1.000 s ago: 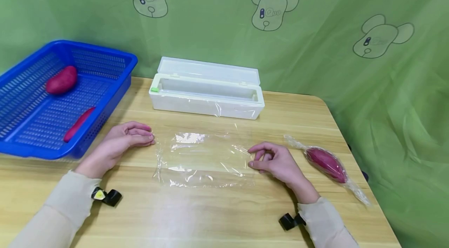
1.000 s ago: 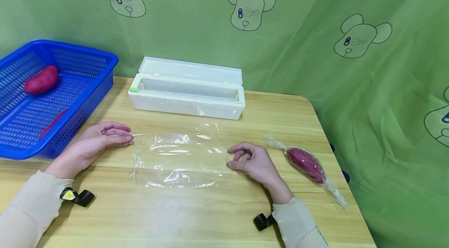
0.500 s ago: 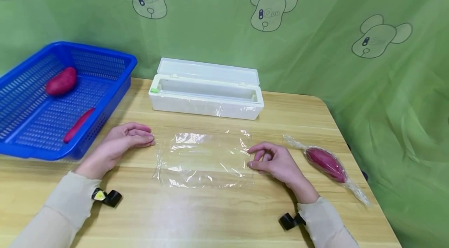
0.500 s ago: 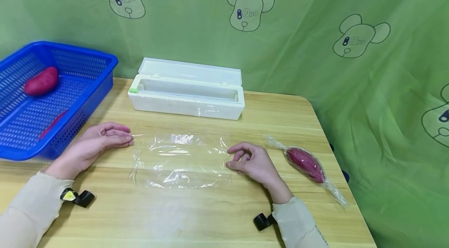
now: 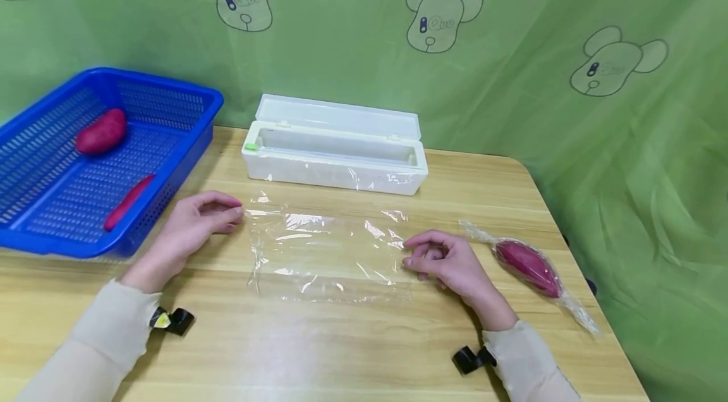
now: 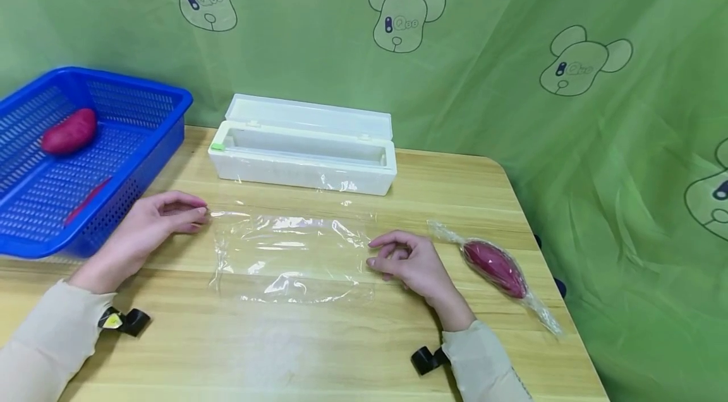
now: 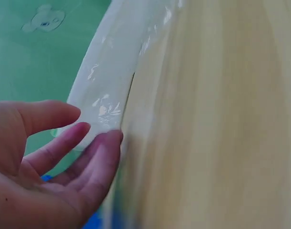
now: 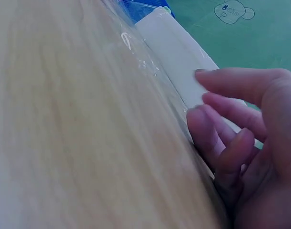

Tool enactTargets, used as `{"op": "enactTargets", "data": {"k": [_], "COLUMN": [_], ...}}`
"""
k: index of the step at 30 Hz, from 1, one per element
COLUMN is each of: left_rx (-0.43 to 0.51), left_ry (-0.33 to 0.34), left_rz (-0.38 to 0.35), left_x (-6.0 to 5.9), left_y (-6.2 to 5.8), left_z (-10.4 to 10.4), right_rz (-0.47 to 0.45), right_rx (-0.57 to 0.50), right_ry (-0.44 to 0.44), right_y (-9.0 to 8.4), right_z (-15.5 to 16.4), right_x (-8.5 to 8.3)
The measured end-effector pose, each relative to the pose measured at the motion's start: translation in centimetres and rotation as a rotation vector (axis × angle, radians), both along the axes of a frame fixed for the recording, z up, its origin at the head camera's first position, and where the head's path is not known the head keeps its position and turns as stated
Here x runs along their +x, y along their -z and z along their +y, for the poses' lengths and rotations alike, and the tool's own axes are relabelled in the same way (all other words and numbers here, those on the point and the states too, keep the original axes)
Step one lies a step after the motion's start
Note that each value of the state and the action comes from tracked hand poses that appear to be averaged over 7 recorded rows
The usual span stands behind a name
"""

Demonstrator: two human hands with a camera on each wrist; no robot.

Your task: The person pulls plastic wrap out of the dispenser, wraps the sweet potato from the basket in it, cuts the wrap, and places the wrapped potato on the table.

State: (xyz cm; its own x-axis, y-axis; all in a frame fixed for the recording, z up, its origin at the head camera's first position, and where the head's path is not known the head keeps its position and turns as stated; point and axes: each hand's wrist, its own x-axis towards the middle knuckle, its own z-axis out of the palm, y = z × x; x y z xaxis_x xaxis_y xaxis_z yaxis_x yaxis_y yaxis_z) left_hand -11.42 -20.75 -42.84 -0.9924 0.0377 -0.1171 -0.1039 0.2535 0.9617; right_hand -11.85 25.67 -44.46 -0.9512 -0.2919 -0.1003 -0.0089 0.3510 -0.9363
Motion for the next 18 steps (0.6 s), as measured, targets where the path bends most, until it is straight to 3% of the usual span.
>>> {"op": "enactTargets", "data": {"k": [4, 7, 11, 15, 18], "left_rx": [-0.209, -0.293, -0.363, -0.496, -0.598], "left_ry": [0.009, 0.037, 0.012, -0.108, -0.245], "left_rz": [0.047, 0.100, 0.154, 0.194, 0.211], "left_x": [0.7, 1.5, 2.7, 3.0, 2.0], "left_y": [-1.8, -3.7, -7.3, -10.7, -12.5], "left_z": [0.5, 0.8, 0.0, -2.8, -5.9], "right_rz": [0.009, 0.010, 0.003, -0.002, 0.002], "right_rx": [0.051, 0.085, 0.099, 0.094, 0.117], "right_ry": [-0.011, -0.007, -0.014, -0.020, -0.016], "right_y": [0.1, 0.0, -0.1, -0.1, -0.2], "right_z": [0.0, -0.2, -0.7, -1.0, -0.9], "right_x": [-0.3, -0.4, -0.6, -0.5, -0.4]}}
